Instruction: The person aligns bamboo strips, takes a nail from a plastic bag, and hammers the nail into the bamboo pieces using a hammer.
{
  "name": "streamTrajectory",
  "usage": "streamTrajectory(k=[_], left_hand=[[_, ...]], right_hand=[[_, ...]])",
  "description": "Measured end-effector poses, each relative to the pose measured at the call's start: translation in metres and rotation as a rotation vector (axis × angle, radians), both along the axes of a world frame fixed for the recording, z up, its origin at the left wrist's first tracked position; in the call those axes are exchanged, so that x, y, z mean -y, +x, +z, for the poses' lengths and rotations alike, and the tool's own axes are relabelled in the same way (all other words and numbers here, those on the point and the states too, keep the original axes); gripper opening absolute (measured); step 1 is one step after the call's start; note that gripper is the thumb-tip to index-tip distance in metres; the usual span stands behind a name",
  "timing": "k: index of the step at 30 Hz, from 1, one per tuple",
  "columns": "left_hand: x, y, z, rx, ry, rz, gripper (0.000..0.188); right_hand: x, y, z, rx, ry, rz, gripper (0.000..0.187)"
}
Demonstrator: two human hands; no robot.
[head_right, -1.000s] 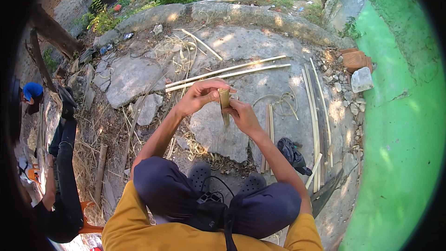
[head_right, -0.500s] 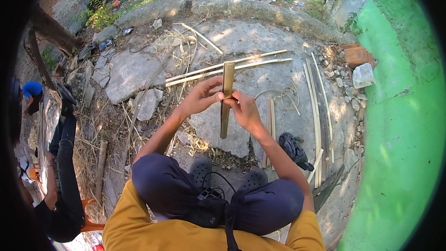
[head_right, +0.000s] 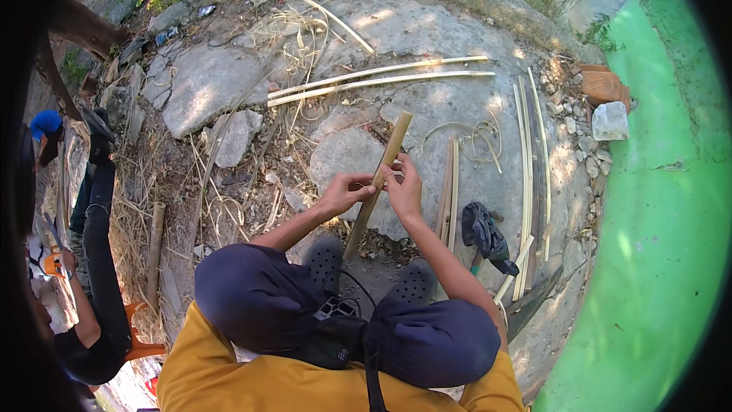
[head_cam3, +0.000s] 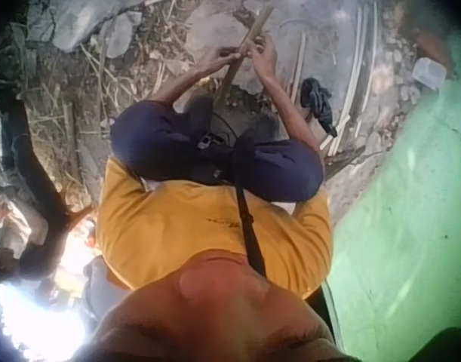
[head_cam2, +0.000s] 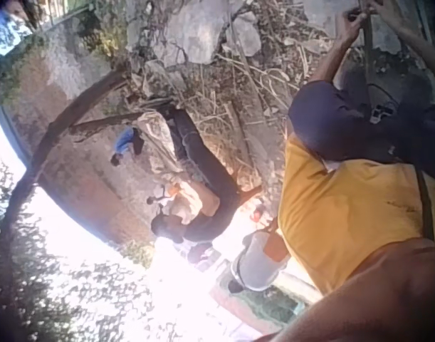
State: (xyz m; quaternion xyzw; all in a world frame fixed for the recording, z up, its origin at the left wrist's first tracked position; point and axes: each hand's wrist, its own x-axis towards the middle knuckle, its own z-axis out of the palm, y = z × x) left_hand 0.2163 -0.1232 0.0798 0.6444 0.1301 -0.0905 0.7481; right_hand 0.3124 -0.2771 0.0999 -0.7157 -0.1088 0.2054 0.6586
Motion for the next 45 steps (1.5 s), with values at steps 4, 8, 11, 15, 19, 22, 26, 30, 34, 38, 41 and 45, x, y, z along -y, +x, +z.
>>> streamTrajectory(k=[4,8,11,15,19,22,26,30,34,38,41,45], left_hand=[[0.005,0.002,0.0,0.003,-0.005,0.091,0.043],[-0.002,0.013,0.005,0.07,-0.067,0.129,0.038],[-0.012,0.019,0.01,0.07,-0.02,0.12,0.037],[-0.023,0.018,0.007,0.062,0.116,0.065,0.029],[-0.034,0.005,-0.011,0.037,0.184,-0.034,0.029],[-0.03,0.003,-0.019,-0.022,0.199,-0.031,0.032],[-0.028,0.0,-0.021,-0.091,0.296,0.022,0.038],[-0.026,0.0,-0.025,-0.103,0.267,0.053,0.039],[-0.023,0.0,-0.029,-0.14,0.208,0.068,0.04],[-0.026,0.0,-0.032,-0.179,0.175,0.09,0.042],[-0.025,0.001,-0.031,-0.203,0.195,0.093,0.043],[-0.024,0.001,-0.035,-0.201,0.15,0.107,0.042]], right_hand=[[-0.004,0.004,0.005,0.044,-0.029,-0.058,0.037],[-0.007,0.017,0.017,0.081,0.033,-0.008,0.036],[-0.002,0.028,0.016,0.06,0.055,0.019,0.039],[0.01,0.026,-0.006,0.103,-0.099,-0.007,0.043],[0.013,0.015,-0.027,-0.001,-0.152,0.009,0.041],[0.02,0.024,-0.054,-0.129,-0.077,0.162,0.039],[0.012,0.025,-0.057,-0.215,-0.242,0.275,0.041],[0.006,0.019,-0.057,-0.214,-0.342,0.212,0.057],[0.006,0.008,-0.064,-0.246,-0.348,0.18,0.068],[0.012,-0.001,-0.072,-0.279,-0.151,0.092,0.059],[0.033,-0.012,-0.076,-0.233,-0.201,0.187,0.051],[0.057,-0.037,-0.084,-0.178,-0.302,0.255,0.035]])
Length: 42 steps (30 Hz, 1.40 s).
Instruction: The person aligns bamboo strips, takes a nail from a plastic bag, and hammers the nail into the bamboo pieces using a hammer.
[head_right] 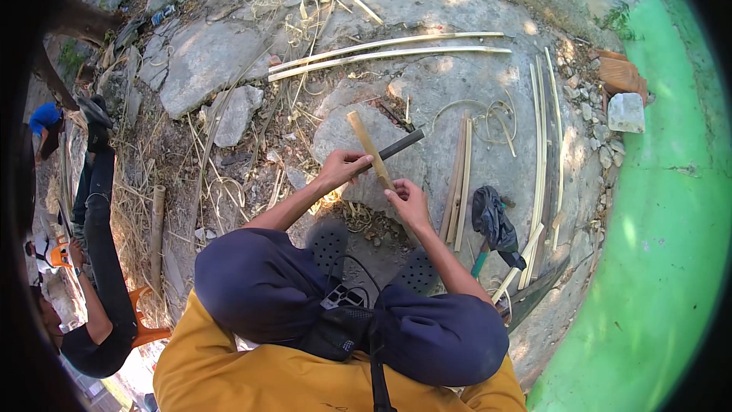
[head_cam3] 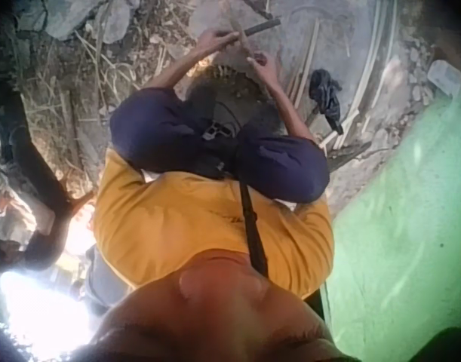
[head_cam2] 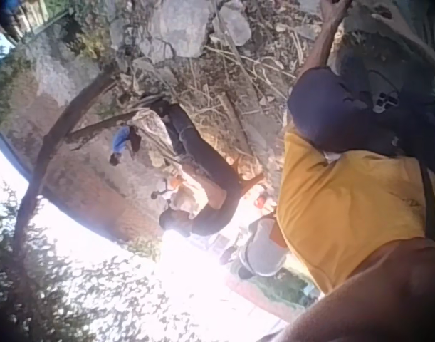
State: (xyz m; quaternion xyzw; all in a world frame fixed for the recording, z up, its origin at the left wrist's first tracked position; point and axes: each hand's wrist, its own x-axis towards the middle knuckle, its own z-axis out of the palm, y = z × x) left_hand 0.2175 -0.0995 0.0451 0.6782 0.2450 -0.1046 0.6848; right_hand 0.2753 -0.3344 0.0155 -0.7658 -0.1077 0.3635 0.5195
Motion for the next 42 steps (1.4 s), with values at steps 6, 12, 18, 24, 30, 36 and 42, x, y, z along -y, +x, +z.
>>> streamTrajectory(k=[6,12,18,24,30,36,42], left_hand=[[0.005,0.001,-0.013,-0.003,0.0,-0.028,0.042],[-0.006,0.003,-0.028,0.137,0.276,-0.053,0.038],[-0.014,-0.003,-0.031,0.226,0.631,-0.104,0.043],[-0.013,-0.02,-0.009,0.301,0.858,-0.129,0.042],[-0.026,-0.05,-0.026,0.134,0.794,-0.305,0.044],[-0.026,-0.031,-0.022,0.209,0.774,-0.228,0.037],[-0.03,-0.044,-0.011,0.24,0.744,-0.156,0.04]], right_hand=[[-0.009,0.004,0.006,0.094,0.04,-0.074,0.032],[-0.03,0.021,0.023,0.303,-0.031,-0.037,0.035],[-0.027,0.018,0.02,0.611,-0.099,0.14,0.036],[-0.002,0.011,0.013,0.644,-0.126,0.161,0.038],[-0.001,0.005,0.014,0.669,-0.153,0.193,0.038],[-0.002,0.016,0.015,0.612,-0.163,0.127,0.045],[0.015,0.01,0.023,0.67,-0.134,0.054,0.038]])
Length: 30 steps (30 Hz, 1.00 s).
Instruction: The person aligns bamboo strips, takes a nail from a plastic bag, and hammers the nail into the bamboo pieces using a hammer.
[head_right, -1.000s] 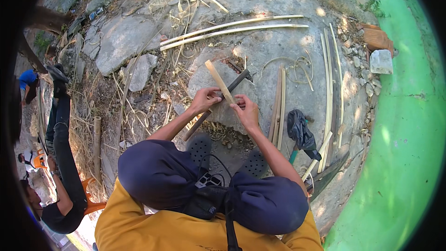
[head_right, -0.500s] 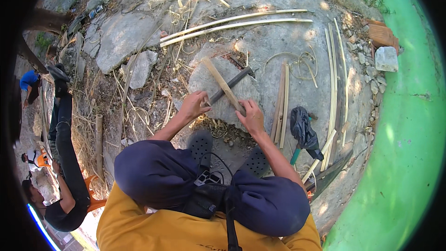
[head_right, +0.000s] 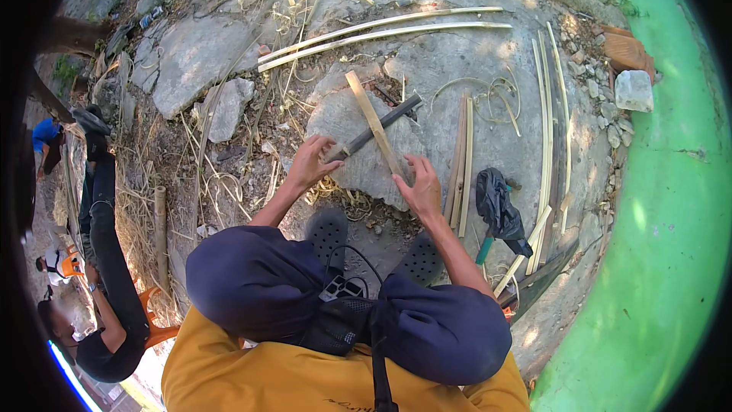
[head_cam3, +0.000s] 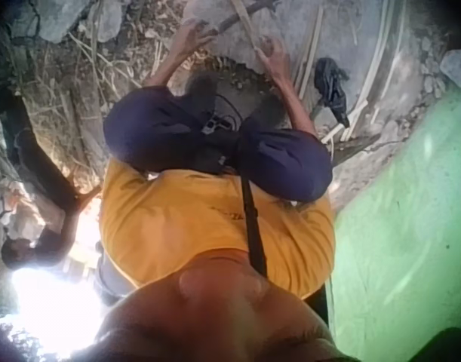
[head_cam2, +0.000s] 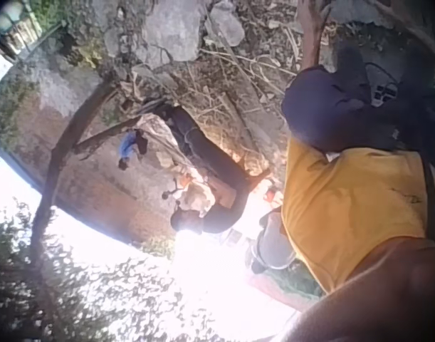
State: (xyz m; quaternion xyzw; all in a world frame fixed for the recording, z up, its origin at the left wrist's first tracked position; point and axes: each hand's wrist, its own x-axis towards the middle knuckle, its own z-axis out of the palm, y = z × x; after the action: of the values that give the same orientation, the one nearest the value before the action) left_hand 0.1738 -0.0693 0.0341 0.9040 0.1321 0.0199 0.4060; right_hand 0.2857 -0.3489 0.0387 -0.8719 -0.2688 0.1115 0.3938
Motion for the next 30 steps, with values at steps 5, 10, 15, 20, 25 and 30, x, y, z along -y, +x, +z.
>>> streamTrajectory(k=[5,10,15,20,25,30], left_hand=[[-0.033,-0.06,-0.007,-0.045,-0.061,0.306,0.034],[-0.044,-0.131,-0.026,-0.21,-0.356,0.54,0.034],[-0.017,-0.142,-0.038,-0.287,-0.841,0.556,0.033],[-0.011,-0.137,-0.056,-0.227,-0.984,0.684,0.031],[-0.004,-0.134,-0.058,-0.218,-0.987,0.721,0.03],[0.001,-0.133,-0.056,-0.182,-1.006,0.767,0.03]], right_hand=[[0.046,-0.008,-0.009,-0.095,0.058,-0.14,0.027],[0.082,-0.035,-0.014,-0.37,0.085,-0.238,0.026],[0.1,-0.053,-0.037,-0.6,0.132,-0.261,0.032],[0.086,-0.062,-0.045,-0.755,0.216,-0.373,0.033],[0.093,-0.063,-0.05,-0.763,0.226,-0.361,0.03],[0.101,-0.057,-0.055,-0.765,0.196,-0.311,0.027]])
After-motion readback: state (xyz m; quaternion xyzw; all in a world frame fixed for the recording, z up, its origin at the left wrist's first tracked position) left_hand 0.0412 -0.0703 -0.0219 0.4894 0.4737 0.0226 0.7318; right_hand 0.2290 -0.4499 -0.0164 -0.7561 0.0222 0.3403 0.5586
